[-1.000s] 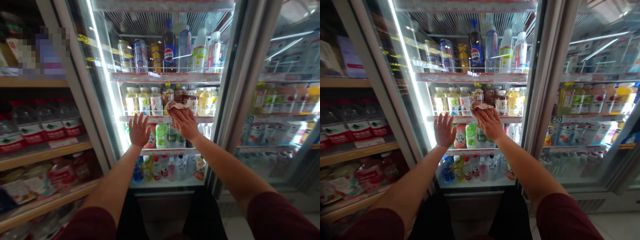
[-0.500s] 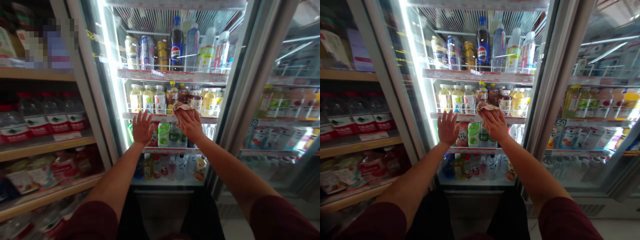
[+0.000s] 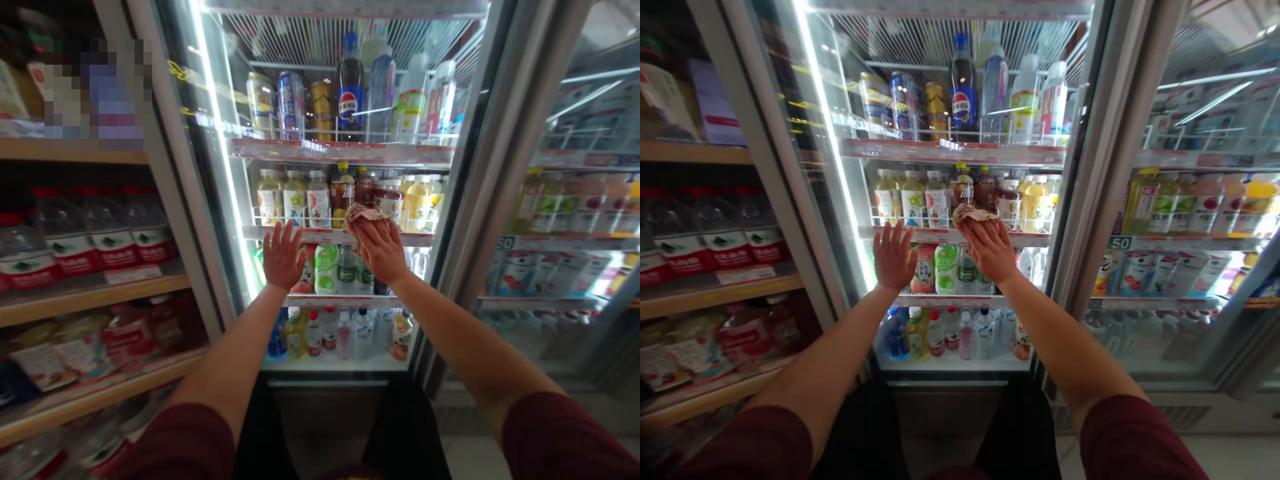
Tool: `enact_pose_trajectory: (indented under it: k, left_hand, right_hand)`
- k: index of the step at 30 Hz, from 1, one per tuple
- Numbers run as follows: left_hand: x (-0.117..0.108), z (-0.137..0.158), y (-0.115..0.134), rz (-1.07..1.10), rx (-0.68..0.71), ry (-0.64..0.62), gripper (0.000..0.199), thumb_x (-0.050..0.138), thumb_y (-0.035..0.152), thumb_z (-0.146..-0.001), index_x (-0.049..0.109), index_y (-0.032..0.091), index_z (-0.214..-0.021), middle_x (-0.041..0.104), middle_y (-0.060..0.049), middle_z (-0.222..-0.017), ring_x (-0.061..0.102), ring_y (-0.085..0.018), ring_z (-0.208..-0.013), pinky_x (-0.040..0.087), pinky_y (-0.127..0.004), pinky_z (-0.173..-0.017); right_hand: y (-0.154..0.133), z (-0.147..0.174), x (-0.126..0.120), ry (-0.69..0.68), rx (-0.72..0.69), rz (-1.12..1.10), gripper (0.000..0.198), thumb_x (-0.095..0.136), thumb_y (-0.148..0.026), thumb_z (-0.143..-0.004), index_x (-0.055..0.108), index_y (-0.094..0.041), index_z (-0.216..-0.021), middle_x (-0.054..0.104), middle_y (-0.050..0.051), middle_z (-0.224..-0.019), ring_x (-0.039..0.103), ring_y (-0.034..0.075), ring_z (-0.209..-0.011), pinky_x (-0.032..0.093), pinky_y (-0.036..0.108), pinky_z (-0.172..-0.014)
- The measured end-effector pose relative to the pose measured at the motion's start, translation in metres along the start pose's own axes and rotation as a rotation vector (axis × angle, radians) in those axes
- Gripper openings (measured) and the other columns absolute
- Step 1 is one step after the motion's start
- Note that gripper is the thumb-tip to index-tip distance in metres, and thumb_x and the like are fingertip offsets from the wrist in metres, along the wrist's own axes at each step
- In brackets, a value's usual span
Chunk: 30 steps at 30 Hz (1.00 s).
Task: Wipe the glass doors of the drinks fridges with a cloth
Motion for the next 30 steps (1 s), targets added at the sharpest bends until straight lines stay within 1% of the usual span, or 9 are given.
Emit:
enact_pose_trajectory:
  k: [3, 5, 9, 14, 17, 19, 22, 26, 30]
  left_hand:
    - [0.002, 0.000, -0.002, 0.014, -0.016, -0.014, 0.055, 0.045, 0.038, -0.103, 0.046, 0.023, -0.155, 0.038, -0.008, -0.164, 0.012, -0.024, -0.160, 0.008, -0.051, -0.133]
    - [0.002, 0.000, -0.003, 0.027, -0.024, -0.020, 0.055, 0.045, 0.038, -0.103, 0.047, 0.022, -0.155, 0.038, -0.008, -0.164, 0.012, -0.025, -0.160, 0.007, -0.050, -0.133]
    - [0.003, 0.001, -0.002, 0.022, -0.017, -0.013, 0.054, 0.045, 0.038, -0.103, 0.047, 0.022, -0.155, 0.038, -0.008, -0.164, 0.012, -0.025, -0.160, 0.007, -0.050, -0.133]
    - [0.004, 0.001, -0.003, 0.030, -0.017, -0.018, 0.056, 0.044, 0.039, -0.103, 0.043, 0.024, -0.157, 0.036, -0.007, -0.165, 0.011, -0.025, -0.160, 0.008, -0.052, -0.133]
    - [0.002, 0.001, -0.001, 0.051, -0.003, 0.002, 0.057, 0.045, 0.038, -0.103, 0.040, 0.026, -0.159, 0.036, -0.006, -0.165, 0.011, -0.024, -0.160, 0.008, -0.052, -0.133]
    - [0.001, 0.001, 0.000, 0.027, 0.001, 0.008, 0.056, 0.044, 0.038, -0.103, 0.042, 0.025, -0.158, 0.037, -0.007, -0.165, 0.013, -0.025, -0.160, 0.009, -0.052, -0.133]
    - [0.002, 0.001, 0.000, 0.001, -0.010, -0.017, 0.055, 0.044, 0.038, -0.103, 0.045, 0.023, -0.156, 0.037, -0.007, -0.165, 0.013, -0.025, -0.160, 0.009, -0.052, -0.133]
    - [0.000, 0.000, 0.002, -0.008, 0.008, 0.002, 0.055, 0.045, 0.036, -0.103, 0.043, 0.023, -0.157, 0.037, -0.007, -0.165, 0.013, -0.025, -0.160, 0.010, -0.051, -0.133]
    - [-0.003, 0.000, 0.005, -0.035, 0.035, 0.037, 0.056, 0.045, 0.036, -0.103, 0.042, 0.023, -0.157, 0.037, -0.007, -0.165, 0.014, -0.024, -0.160, 0.010, -0.049, -0.132]
  right_hand:
    - [0.000, -0.001, 0.001, -0.010, -0.017, 0.009, 0.052, 0.043, -0.026, -0.104, 0.046, -0.030, -0.156, 0.050, 0.001, -0.159, 0.045, 0.027, -0.146, 0.021, 0.052, -0.130]
    - [0.000, -0.001, -0.001, 0.006, -0.021, 0.008, 0.052, 0.043, -0.027, -0.104, 0.045, -0.029, -0.156, 0.050, 0.002, -0.159, 0.045, 0.027, -0.146, 0.019, 0.052, -0.130]
    - [0.005, 0.000, -0.004, 0.048, 0.016, -0.003, 0.055, 0.045, -0.027, -0.103, 0.043, -0.027, -0.158, 0.050, 0.004, -0.159, 0.044, 0.029, -0.146, 0.017, 0.054, -0.130]
    - [0.008, 0.000, -0.006, 0.067, 0.003, 0.006, 0.052, 0.047, -0.029, -0.103, 0.048, -0.026, -0.155, 0.053, 0.003, -0.156, 0.048, 0.029, -0.143, 0.021, 0.053, -0.129]
    - [0.014, 0.001, -0.012, 0.107, -0.007, 0.040, 0.048, 0.047, -0.029, -0.104, 0.053, -0.026, -0.152, 0.056, 0.003, -0.153, 0.051, 0.029, -0.140, 0.025, 0.053, -0.127]
    - [0.018, 0.001, -0.016, 0.128, -0.012, 0.059, 0.048, 0.048, -0.030, -0.104, 0.054, -0.026, -0.151, 0.057, 0.003, -0.153, 0.053, 0.029, -0.139, 0.027, 0.053, -0.126]
    - [0.023, 0.002, -0.017, 0.132, -0.021, 0.067, 0.049, 0.049, -0.030, -0.103, 0.052, -0.025, -0.152, 0.056, 0.005, -0.153, 0.052, 0.030, -0.139, 0.028, 0.054, -0.126]
    - [0.025, 0.004, -0.015, 0.121, 0.014, 0.032, 0.050, 0.047, -0.028, -0.103, 0.052, -0.024, -0.153, 0.055, 0.006, -0.154, 0.049, 0.031, -0.143, 0.031, 0.055, -0.125]
    - [0.022, 0.005, -0.015, 0.165, 0.058, 0.034, 0.048, 0.046, -0.026, -0.103, 0.054, -0.023, -0.151, 0.056, 0.007, -0.153, 0.050, 0.031, -0.142, 0.037, 0.055, -0.122]
Point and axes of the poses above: each hand's wrist, its own z-axis away from the middle knuckle, its own x-axis out of the palm, y = z × x, the point moved 10 cm from there along -z, towards the middle knuckle
